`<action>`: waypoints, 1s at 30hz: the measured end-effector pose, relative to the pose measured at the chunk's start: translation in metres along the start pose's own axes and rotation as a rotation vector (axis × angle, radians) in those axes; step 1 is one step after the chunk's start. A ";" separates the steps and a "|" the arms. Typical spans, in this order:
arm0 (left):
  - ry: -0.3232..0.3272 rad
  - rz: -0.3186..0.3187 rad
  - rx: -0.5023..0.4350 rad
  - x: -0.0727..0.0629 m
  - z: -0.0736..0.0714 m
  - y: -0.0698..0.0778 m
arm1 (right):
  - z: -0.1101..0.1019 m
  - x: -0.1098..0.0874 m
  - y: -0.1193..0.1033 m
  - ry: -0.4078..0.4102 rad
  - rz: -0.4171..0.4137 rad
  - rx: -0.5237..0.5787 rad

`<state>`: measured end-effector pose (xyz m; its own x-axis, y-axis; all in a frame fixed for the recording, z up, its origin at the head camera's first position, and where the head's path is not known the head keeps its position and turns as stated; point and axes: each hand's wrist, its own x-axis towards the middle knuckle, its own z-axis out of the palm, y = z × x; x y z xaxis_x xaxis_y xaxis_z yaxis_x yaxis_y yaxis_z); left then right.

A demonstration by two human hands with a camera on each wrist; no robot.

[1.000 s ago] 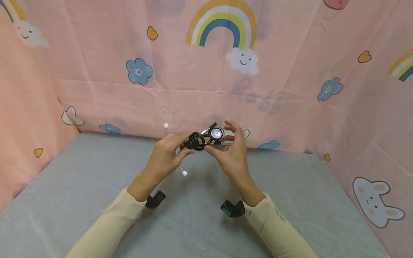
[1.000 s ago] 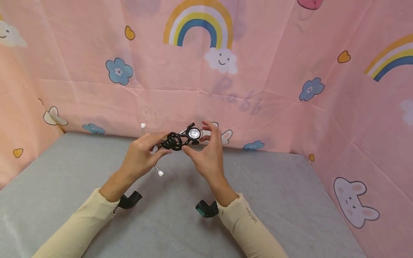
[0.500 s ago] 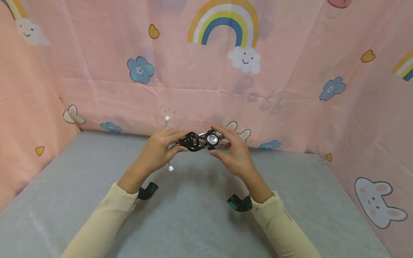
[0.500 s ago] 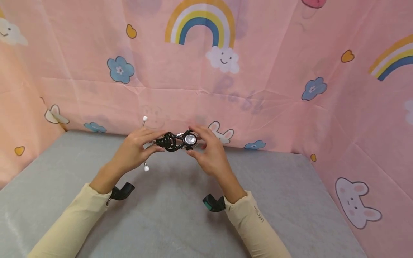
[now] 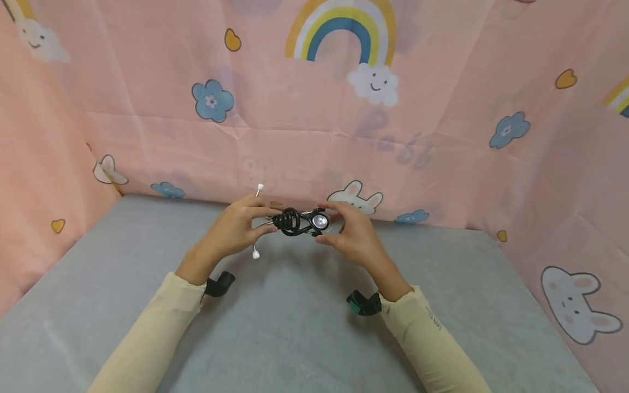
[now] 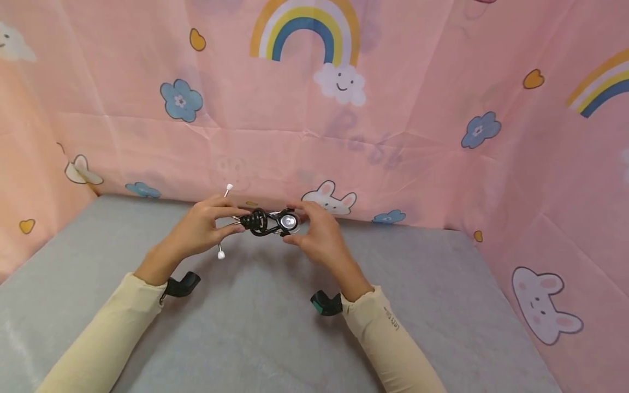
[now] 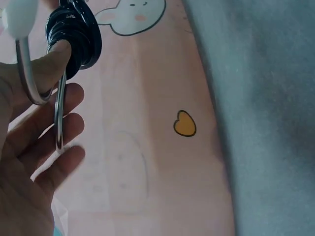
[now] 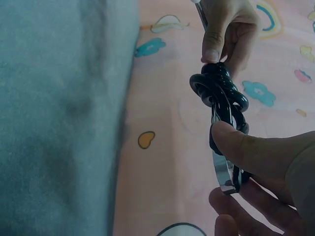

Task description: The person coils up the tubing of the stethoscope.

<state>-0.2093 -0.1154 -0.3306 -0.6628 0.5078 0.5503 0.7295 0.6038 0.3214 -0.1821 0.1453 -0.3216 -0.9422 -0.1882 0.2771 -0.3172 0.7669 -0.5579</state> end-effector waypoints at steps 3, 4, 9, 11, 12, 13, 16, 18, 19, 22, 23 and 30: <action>-0.027 -0.008 0.020 0.002 0.002 -0.002 | 0.001 0.002 0.004 -0.025 0.011 -0.010; -0.036 -0.014 0.026 0.002 0.003 -0.003 | 0.002 0.002 0.005 -0.034 0.013 -0.015; -0.103 -0.061 0.048 0.003 0.008 -0.004 | 0.005 0.005 0.009 -0.077 0.035 -0.038; -0.132 -0.089 0.058 0.003 0.009 -0.005 | 0.006 0.005 0.011 -0.099 0.055 -0.040; -0.144 -0.103 0.062 0.003 0.010 -0.005 | 0.007 0.006 0.012 -0.111 0.066 -0.045; -0.153 -0.114 0.064 0.003 0.011 -0.004 | 0.007 0.006 0.012 -0.124 0.077 -0.049; -0.169 -0.133 0.072 0.003 0.013 -0.004 | 0.009 0.007 0.014 -0.158 0.099 -0.064; -0.178 -0.135 0.077 0.003 0.015 -0.004 | 0.010 0.008 0.015 -0.182 0.099 -0.072; -0.182 -0.135 0.079 0.003 0.016 -0.004 | 0.010 0.008 0.016 -0.192 0.096 -0.073; -0.202 -0.128 0.090 0.002 0.019 -0.005 | 0.012 0.009 0.019 -0.225 0.084 -0.084; -0.210 -0.128 0.093 0.002 0.020 -0.005 | 0.013 0.010 0.020 -0.234 0.079 -0.087; -0.292 -0.159 0.104 -0.001 0.028 -0.006 | 0.019 0.010 0.029 -0.291 0.060 -0.116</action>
<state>-0.2177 -0.1026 -0.3545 -0.7978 0.5482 0.2509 0.6024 0.7409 0.2969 -0.2026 0.1538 -0.3498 -0.9555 -0.2949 0.0016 -0.2612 0.8435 -0.4693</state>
